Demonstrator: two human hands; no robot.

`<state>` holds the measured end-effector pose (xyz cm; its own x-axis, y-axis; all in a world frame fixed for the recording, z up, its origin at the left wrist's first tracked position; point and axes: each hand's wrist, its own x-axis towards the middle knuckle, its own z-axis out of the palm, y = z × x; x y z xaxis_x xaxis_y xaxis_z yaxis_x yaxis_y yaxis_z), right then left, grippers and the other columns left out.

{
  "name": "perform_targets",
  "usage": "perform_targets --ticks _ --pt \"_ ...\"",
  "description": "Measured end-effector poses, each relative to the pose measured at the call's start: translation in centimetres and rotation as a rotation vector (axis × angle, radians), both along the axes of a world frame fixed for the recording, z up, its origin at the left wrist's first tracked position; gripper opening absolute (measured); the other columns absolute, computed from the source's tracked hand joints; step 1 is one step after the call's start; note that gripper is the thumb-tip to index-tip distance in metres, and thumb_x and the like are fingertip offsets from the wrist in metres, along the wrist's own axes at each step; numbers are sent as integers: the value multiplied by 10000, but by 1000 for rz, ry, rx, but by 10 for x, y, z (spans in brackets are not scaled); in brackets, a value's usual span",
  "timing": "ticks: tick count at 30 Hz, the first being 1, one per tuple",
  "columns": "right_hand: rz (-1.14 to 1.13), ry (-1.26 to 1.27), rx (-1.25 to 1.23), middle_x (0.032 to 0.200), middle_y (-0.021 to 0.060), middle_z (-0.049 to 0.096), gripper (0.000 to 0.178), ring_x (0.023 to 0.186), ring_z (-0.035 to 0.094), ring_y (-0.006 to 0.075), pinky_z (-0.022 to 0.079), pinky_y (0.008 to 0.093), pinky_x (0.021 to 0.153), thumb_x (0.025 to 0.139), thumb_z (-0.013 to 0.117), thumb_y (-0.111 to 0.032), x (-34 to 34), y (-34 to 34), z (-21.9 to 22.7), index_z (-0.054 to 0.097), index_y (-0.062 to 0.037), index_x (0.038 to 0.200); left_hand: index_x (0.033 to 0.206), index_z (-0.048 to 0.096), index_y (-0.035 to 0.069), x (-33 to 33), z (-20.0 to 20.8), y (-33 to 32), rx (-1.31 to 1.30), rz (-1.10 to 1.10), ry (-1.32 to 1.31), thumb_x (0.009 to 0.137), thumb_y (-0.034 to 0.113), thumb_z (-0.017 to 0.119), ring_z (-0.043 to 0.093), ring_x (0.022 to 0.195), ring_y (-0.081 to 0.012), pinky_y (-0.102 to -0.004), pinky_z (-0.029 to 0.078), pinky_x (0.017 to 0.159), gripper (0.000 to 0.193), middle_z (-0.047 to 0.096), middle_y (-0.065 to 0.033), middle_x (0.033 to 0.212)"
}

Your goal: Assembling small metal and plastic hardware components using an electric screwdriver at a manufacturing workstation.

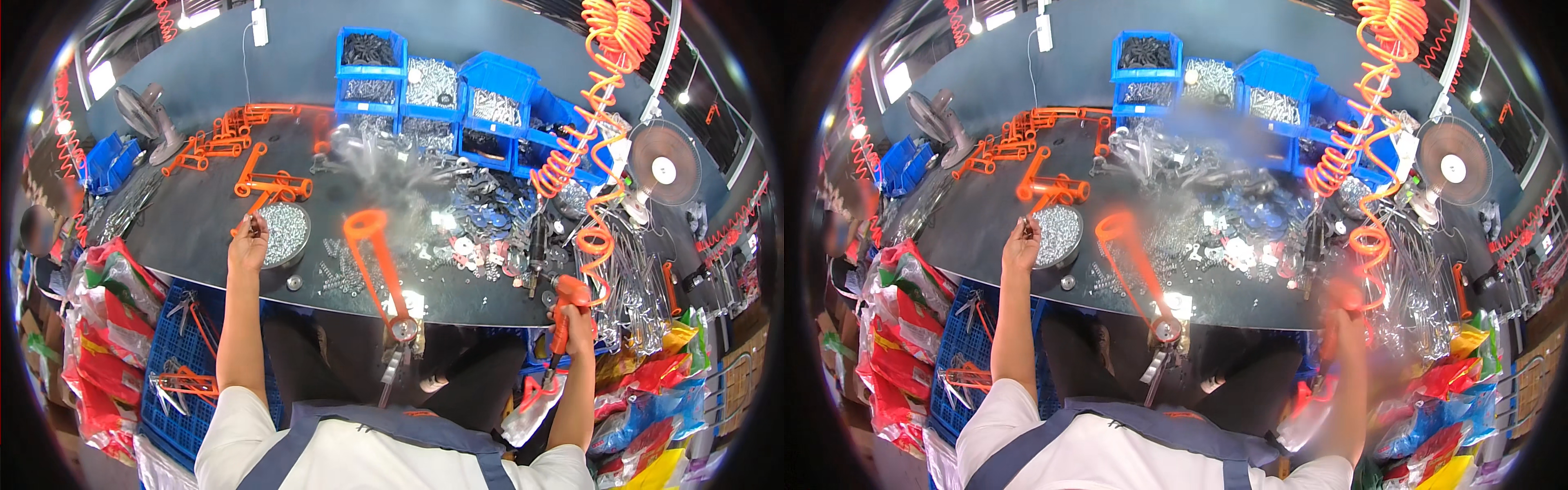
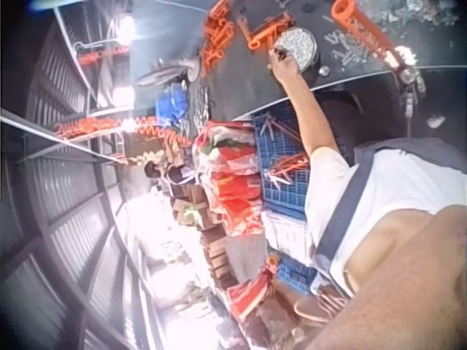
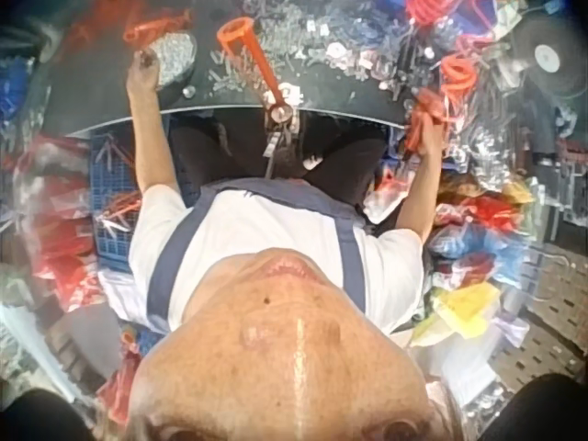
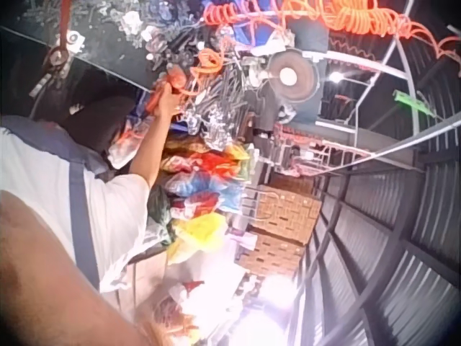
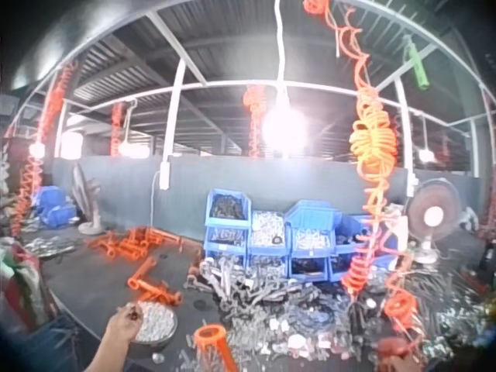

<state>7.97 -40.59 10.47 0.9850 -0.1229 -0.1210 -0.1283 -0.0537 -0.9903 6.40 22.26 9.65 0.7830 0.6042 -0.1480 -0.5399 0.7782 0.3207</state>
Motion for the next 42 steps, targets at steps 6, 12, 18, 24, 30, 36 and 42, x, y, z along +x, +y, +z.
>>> perform_targets --ticks 6,12,18,24,30,36,42 --pt "431 134 660 942 221 572 594 791 634 326 556 299 435 705 601 -257 -70 67 40 448 78 1171 974 513 -14 -49 3 -88 42 -340 -78 901 58 541 511 651 -65 -166 500 568 106 503 -30 808" --pt "679 336 600 1016 260 550 636 782 628 332 546 330 463 682 656 -208 -103 114 37 427 32 1224 1029 568 -46 -102 -10 -196 291 -683 126 851 14 593 572 800 -140 -233 476 685 189 596 -76 882" --pt "853 243 391 910 186 616 512 623 592 199 420 244 406 748 644 17 -105 135 48 459 25 1226 968 588 -29 -116 -2 -217 363 -784 194 839 21 598 520 737 -127 -233 444 647 139 570 -82 885" --pt "787 296 387 902 178 615 493 630 590 186 434 212 417 760 636 -5 -108 143 50 460 24 1220 941 594 -37 -119 -9 -214 321 -863 201 839 32 608 530 742 -144 -244 447 652 124 570 -99 882" --pt "818 236 387 869 170 606 471 626 589 171 441 207 414 770 627 -14 -105 138 46 458 28 1208 937 609 -41 -117 -12 -216 265 -880 131 831 5 614 532 725 -151 -244 459 658 116 598 -108 859" --pt "875 232 373 851 168 598 452 639 591 168 430 202 399 775 623 -1 -103 133 45 463 32 1196 911 615 -43 -114 -13 -221 395 -860 140 822 -1 624 538 717 -144 -248 454 656 99 601 -99 839" --pt "802 168 260 813 77 608 298 567 549 91 422 217 436 787 628 7 -110 138 49 542 -9 1072 870 610 -37 -117 -12 -225 484 -849 207 827 34 629 526 668 -120 -227 437 601 85 590 -82 793"
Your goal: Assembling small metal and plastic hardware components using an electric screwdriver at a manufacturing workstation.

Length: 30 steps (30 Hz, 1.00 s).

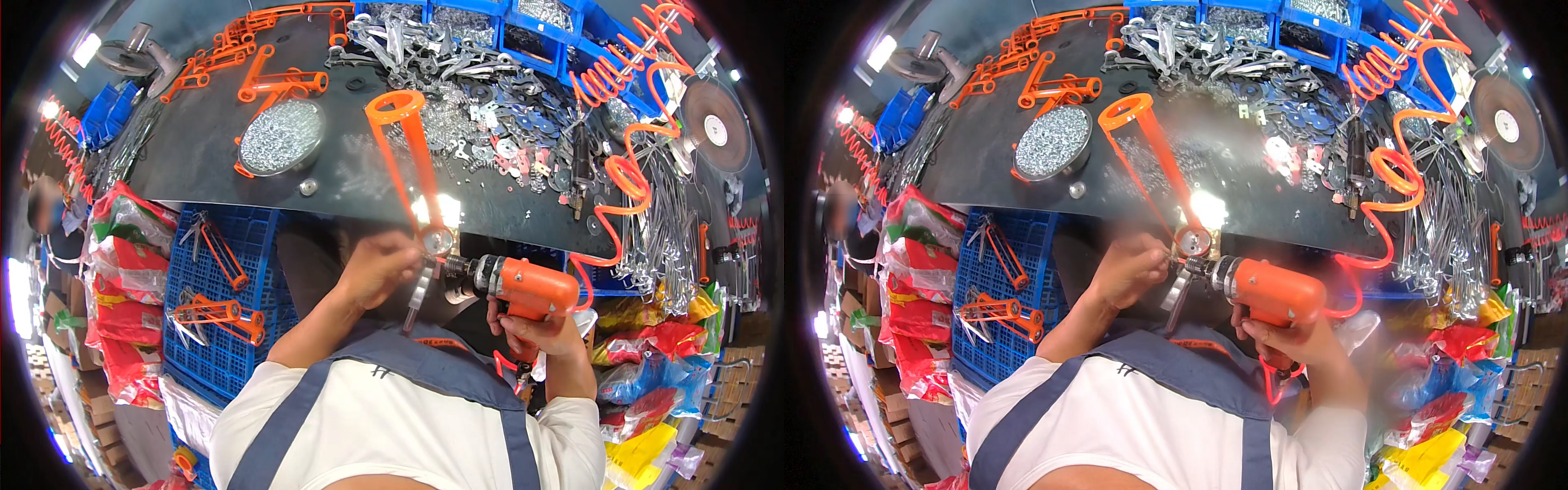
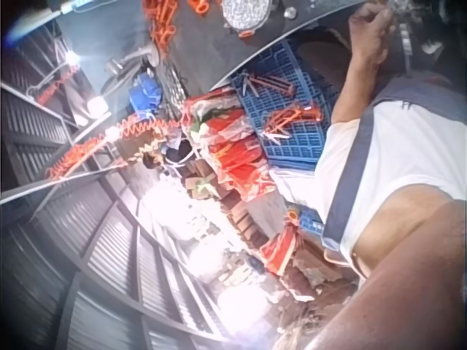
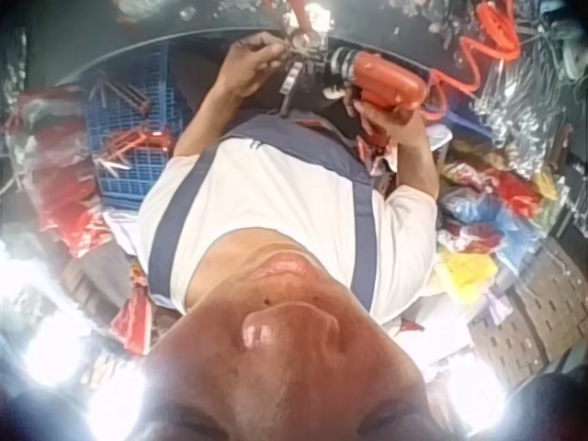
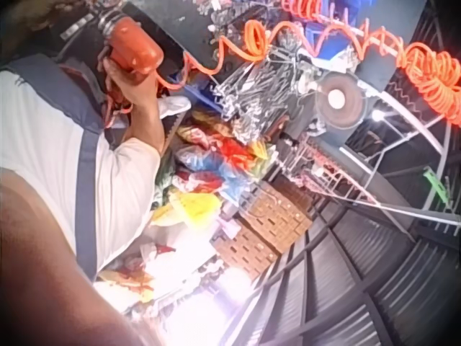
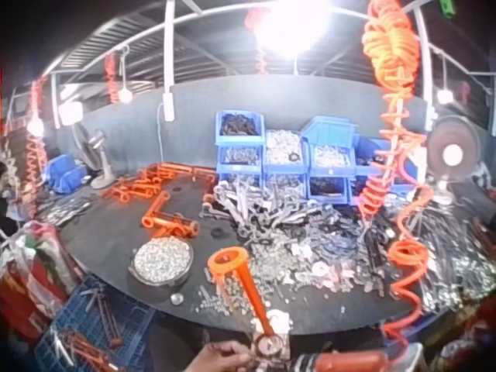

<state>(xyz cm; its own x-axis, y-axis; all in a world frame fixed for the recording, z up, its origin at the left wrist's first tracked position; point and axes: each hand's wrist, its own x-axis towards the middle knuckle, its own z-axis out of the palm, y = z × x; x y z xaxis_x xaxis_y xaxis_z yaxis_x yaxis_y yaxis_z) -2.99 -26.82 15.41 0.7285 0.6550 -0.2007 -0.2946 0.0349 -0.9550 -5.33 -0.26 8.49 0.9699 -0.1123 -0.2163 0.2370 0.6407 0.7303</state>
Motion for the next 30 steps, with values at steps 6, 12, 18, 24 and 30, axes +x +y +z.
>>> perform_targets --ticks 6,12,18,24,30 --pt "-20 -15 -49 821 56 614 286 678 590 121 475 256 565 775 637 9 0 -1 8 563 -20 1050 860 613 -16 -3 4 -10 240 61 67 850 104 598 464 590 -83 -233 375 530 122 538 -26 702" --pt "-55 -86 -200 823 67 595 344 693 596 134 491 256 514 783 614 23 15 -8 11 526 -10 1113 956 674 86 1 -28 -11 1306 220 -715 778 78 672 594 613 -257 -318 454 548 178 607 -111 718" --pt "-4 -43 -300 841 59 581 408 694 595 127 483 233 423 775 626 0 36 8 2 486 -13 1158 972 671 95 13 -47 -22 1362 258 -796 753 98 705 606 597 -236 -325 462 527 222 618 -97 727" --pt "96 -36 -433 826 57 606 365 688 600 124 484 242 415 781 634 6 54 14 2 510 -38 1122 951 665 101 17 -61 -22 1422 289 -851 745 97 694 592 580 -228 -331 459 506 208 595 -75 697" --pt "329 -293 -663 719 59 594 229 570 582 117 487 270 446 765 615 -36 74 29 39 560 -7 985 928 666 102 20 -65 -28 1409 271 -874 727 95 689 561 537 -203 -328 434 470 202 547 -49 672"
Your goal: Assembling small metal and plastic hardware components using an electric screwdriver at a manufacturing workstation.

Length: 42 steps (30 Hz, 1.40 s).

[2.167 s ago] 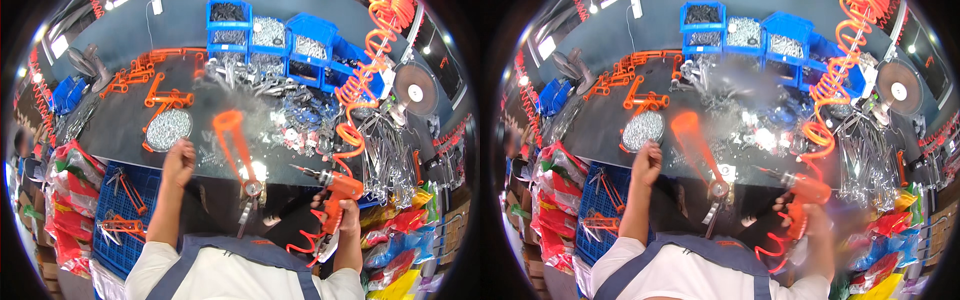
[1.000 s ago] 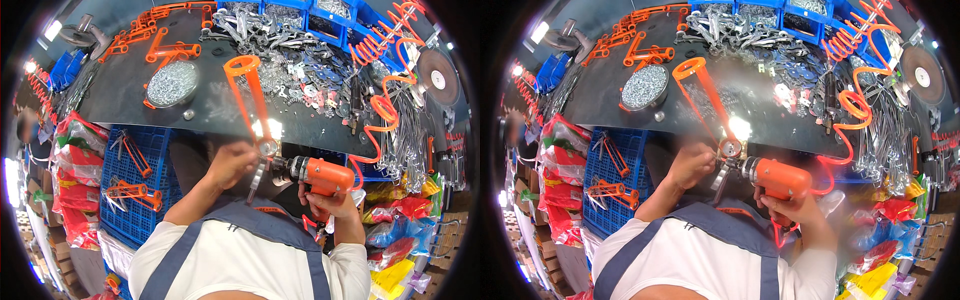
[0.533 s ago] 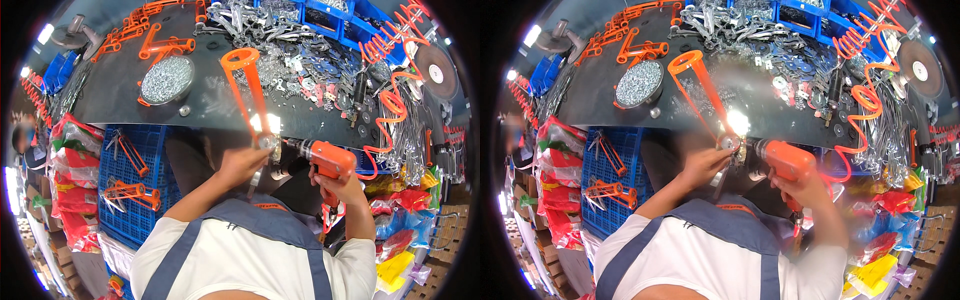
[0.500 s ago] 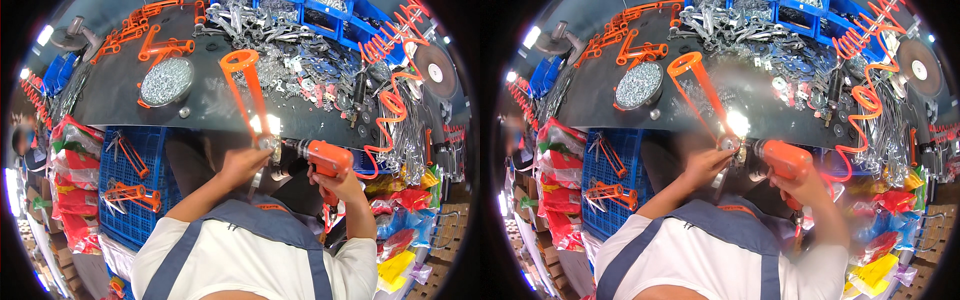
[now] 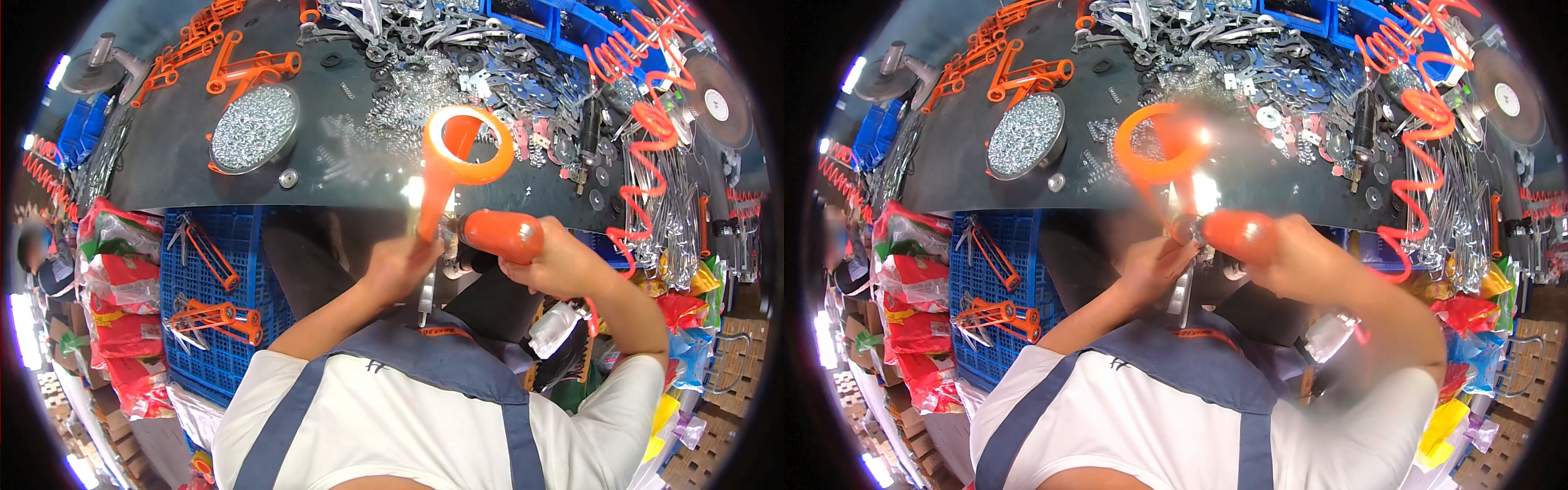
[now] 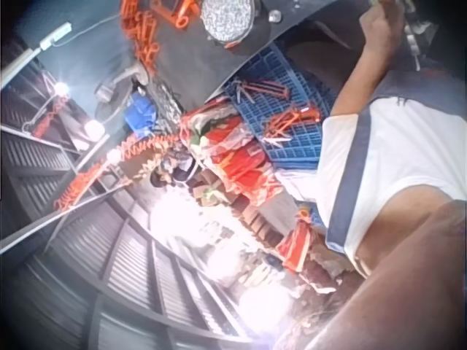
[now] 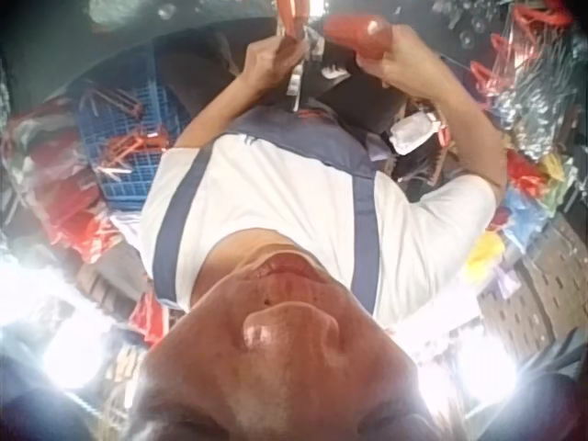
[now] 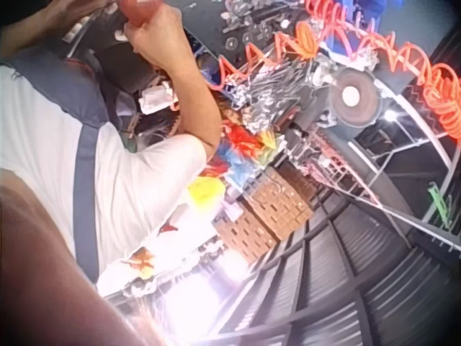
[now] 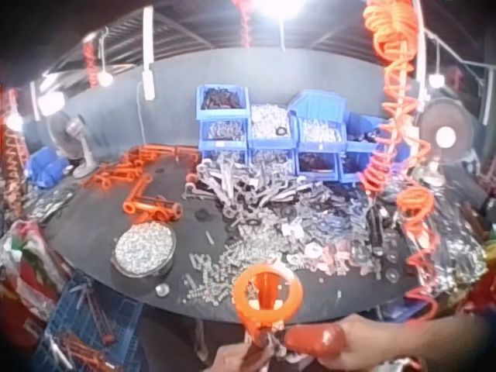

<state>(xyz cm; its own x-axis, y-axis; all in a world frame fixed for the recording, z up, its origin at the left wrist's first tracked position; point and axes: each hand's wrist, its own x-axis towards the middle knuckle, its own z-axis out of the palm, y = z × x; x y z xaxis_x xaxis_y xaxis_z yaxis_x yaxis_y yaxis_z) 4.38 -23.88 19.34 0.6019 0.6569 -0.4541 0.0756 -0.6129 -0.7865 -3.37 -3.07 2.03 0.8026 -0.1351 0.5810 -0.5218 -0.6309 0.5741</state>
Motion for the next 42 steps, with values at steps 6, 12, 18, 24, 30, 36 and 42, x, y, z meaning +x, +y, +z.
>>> perform_targets --ticks 6,12,18,24,30,36,42 --pt "292 15 -434 595 106 566 207 497 598 189 489 314 482 736 596 -64 41 39 22 545 37 910 986 658 111 1 -6 6 25 -38 -63 761 68 640 554 525 -176 -314 428 451 229 543 -32 675" --pt "395 11 -490 626 189 612 140 564 633 280 502 386 537 670 509 -31 43 70 45 576 88 699 988 627 107 3 -3 4 67 -70 -50 796 58 600 555 518 -178 -317 430 433 200 536 -27 653" --pt "462 -22 -586 643 107 568 148 486 594 185 481 294 415 728 537 -26 44 71 42 524 10 871 939 611 84 2 -4 5 33 -64 -36 798 52 614 560 531 -218 -332 432 438 145 549 -49 654" --pt "388 -62 -473 687 101 577 166 515 612 177 510 273 486 726 568 -31 35 61 33 534 9 883 890 593 85 4 -7 6 40 -41 17 794 121 630 575 554 -252 -365 456 477 108 547 -57 638" --pt "-102 32 1 802 67 601 415 638 623 131 518 252 493 749 609 5 -16 -12 35 519 1 1154 947 608 79 -13 12 9 39 10 121 798 144 637 587 618 -258 -366 458 532 165 578 -73 703" --pt "-177 22 297 810 59 607 352 676 629 135 529 253 489 744 596 84 -62 -35 13 560 0 1084 1098 534 -35 -33 3 50 -1425 190 834 898 121 507 577 787 -162 -282 475 666 255 594 -119 960" --pt "-293 254 506 818 72 604 352 694 625 145 521 250 478 755 584 116 -69 -27 -12 558 -5 1086 1107 524 -56 -48 65 48 -1284 -22 997 926 148 483 504 635 -77 -194 424 542 276 508 -58 751"
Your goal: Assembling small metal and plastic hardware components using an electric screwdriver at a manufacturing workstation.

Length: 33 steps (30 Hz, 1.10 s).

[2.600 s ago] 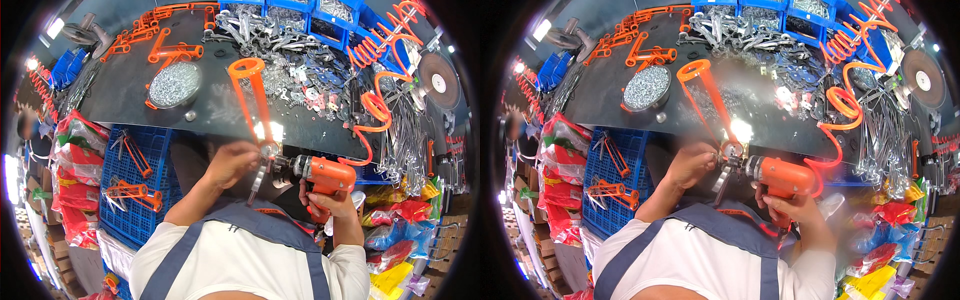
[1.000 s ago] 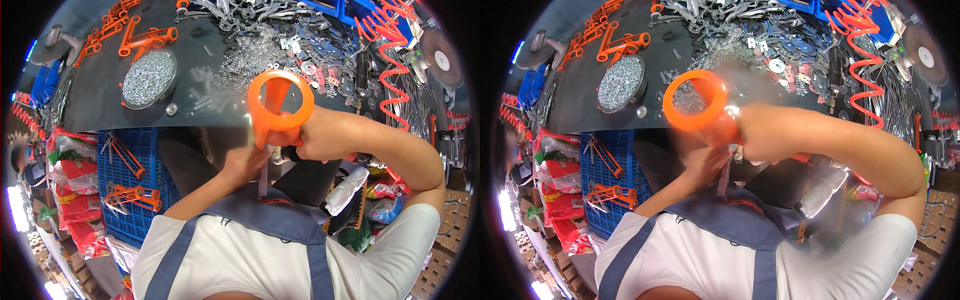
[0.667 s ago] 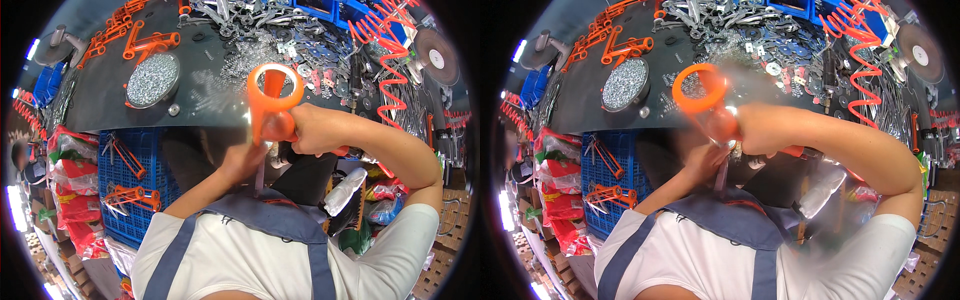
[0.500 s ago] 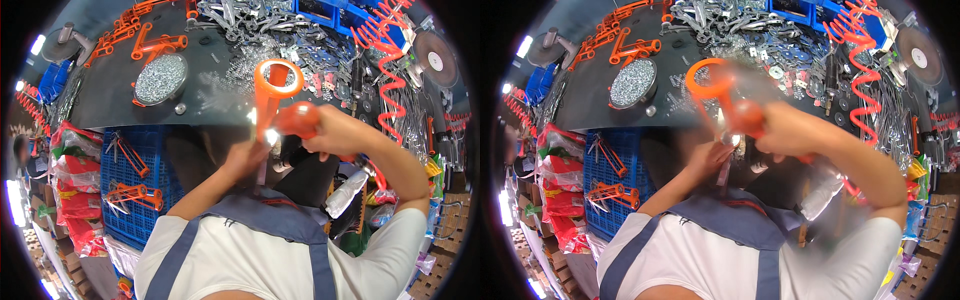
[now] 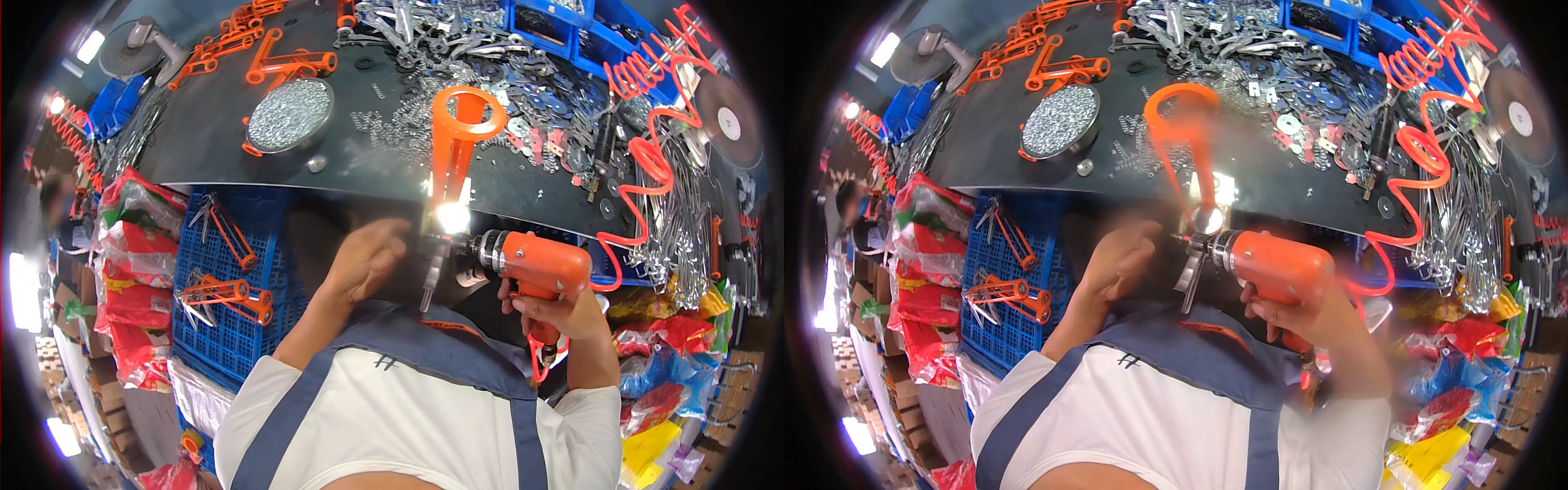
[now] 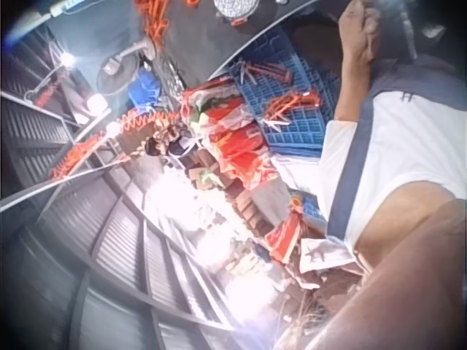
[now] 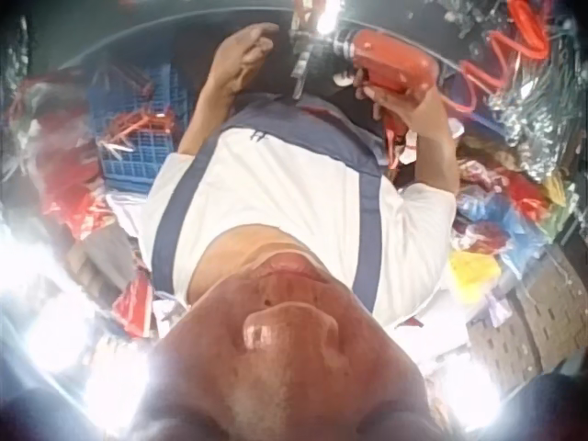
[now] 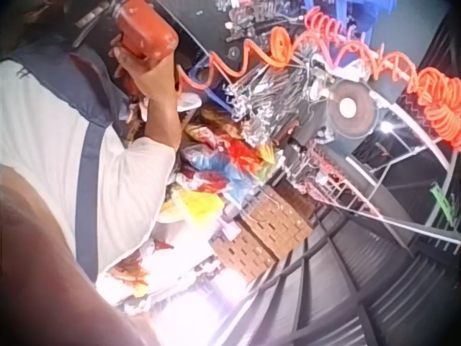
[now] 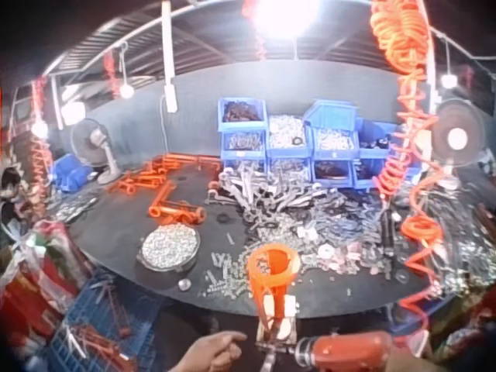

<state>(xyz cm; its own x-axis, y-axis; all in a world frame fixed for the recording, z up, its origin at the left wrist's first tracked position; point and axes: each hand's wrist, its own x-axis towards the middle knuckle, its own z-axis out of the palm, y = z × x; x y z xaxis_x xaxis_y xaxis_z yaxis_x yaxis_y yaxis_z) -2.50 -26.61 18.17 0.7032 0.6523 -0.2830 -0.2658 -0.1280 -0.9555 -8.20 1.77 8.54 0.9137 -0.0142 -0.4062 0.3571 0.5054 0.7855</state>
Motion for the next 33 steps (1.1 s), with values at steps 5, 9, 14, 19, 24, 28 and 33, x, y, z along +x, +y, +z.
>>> perform_targets --ticks 5,9,14,19,24,28,33 --pt "22 -7 131 822 103 606 338 689 623 158 514 250 465 760 574 126 -4 6 -7 559 11 1077 1130 514 -88 11 -58 9 -836 -279 -338 933 164 480 459 575 -59 -197 402 516 322 457 -31 688" --pt "4 -1 121 815 111 606 339 681 621 164 506 245 446 754 578 128 -8 7 -18 560 17 1074 1123 503 -121 12 -9 -13 -457 9 22 922 130 501 432 584 -77 -203 396 534 322 496 -41 744" --pt "-10 44 171 819 120 606 336 692 622 170 507 243 438 758 582 125 -7 11 -25 553 32 1080 1103 519 -95 7 -4 -8 -264 1 16 913 89 507 452 604 -90 -192 404 531 265 543 -64 810" --pt "2 113 240 851 120 608 335 743 625 178 508 247 441 780 596 96 -7 15 -31 538 28 1103 912 541 12 4 -23 -2 -314 11 -83 894 178 565 480 570 -65 -147 408 462 168 560 -53 768" --pt "11 74 215 869 108 610 348 761 624 171 514 251 456 795 590 87 -9 18 -30 524 13 1129 903 553 15 5 -27 -4 -442 22 12 903 195 555 488 567 -53 -142 427 471 180 562 -53 738" --pt "20 89 174 869 99 616 353 717 622 147 502 237 471 792 599 77 -9 19 -29 528 7 1131 886 554 33 5 -22 -9 -404 55 77 913 207 545 456 519 -46 -144 406 465 176 550 -42 703" --pt "56 30 162 868 92 617 362 662 614 121 484 222 470 783 609 76 -12 18 -32 536 -1 1129 785 550 61 6 2 -34 48 149 25 938 261 501 395 482 -40 -171 318 436 257 520 -8 676"
